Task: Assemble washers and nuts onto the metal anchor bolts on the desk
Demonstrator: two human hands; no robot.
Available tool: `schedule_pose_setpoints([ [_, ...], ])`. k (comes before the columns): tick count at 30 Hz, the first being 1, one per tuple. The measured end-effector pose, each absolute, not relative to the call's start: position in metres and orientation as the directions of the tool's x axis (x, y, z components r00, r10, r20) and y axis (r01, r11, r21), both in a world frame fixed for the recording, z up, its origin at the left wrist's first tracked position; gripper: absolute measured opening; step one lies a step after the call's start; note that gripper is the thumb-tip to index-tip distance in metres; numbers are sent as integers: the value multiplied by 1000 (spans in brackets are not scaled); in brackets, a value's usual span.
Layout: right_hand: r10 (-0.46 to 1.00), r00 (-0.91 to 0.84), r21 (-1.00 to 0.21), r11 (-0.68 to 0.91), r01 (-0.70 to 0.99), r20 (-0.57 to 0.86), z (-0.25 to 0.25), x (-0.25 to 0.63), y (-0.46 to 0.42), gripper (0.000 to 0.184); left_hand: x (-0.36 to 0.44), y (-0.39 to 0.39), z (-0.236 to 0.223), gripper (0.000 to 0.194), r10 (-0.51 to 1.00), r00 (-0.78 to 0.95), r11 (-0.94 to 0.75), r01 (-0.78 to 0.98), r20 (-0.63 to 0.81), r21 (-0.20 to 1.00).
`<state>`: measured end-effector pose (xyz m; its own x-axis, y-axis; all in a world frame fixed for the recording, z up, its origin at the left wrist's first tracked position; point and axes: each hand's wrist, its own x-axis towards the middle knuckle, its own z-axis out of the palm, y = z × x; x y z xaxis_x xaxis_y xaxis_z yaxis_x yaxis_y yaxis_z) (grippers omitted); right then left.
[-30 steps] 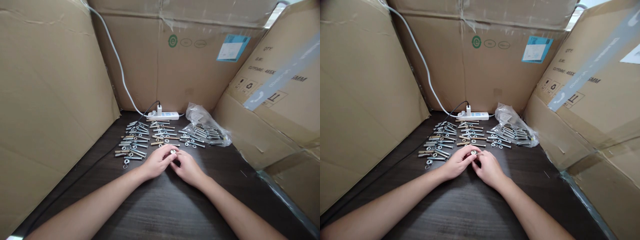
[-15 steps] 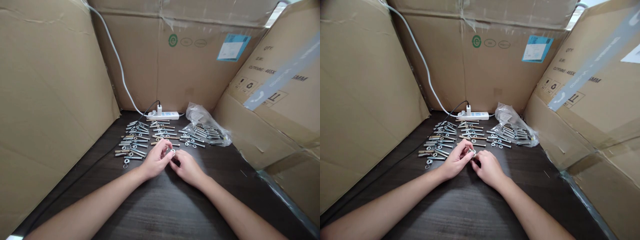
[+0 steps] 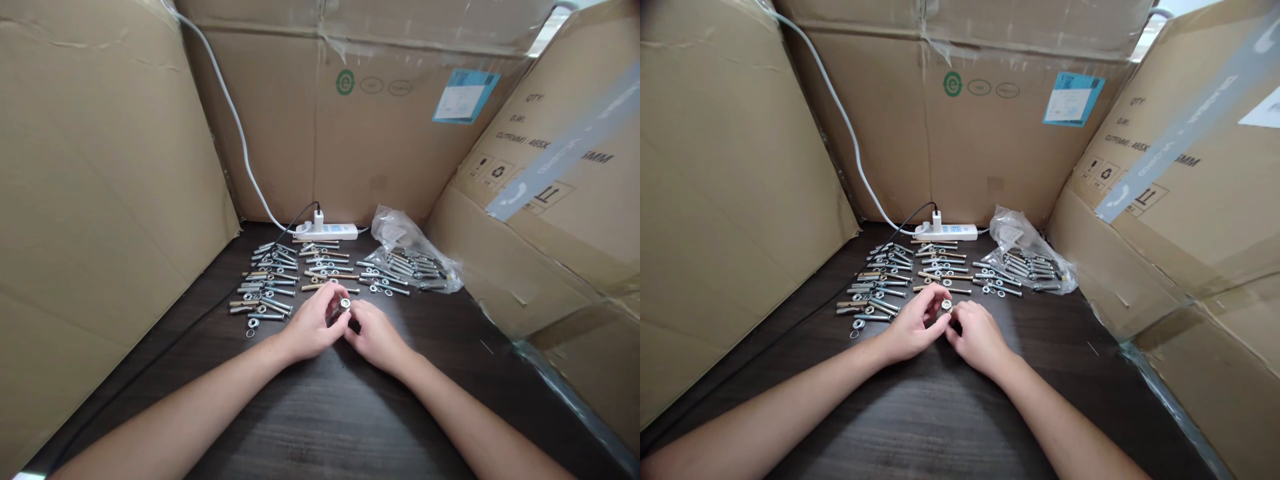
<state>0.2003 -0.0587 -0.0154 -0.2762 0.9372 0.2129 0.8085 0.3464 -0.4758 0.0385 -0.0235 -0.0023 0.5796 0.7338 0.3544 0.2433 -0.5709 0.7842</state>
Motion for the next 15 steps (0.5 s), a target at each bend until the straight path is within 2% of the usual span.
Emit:
schedule_pose_setpoints([
  [3, 935, -278, -472, 353, 808, 222, -15, 200, -59, 8, 40, -23, -4, 9, 758, 555, -550, 260, 343, 794],
  [8, 920, -293, -483, 388, 785, 261, -17, 200, -59, 14, 39, -20, -7, 7, 792, 512, -518, 275, 333, 810],
  [15, 927, -256, -598, 372, 710, 274, -17, 201, -59, 13, 40, -20, -8, 9, 815, 494, -441, 188, 304, 878],
])
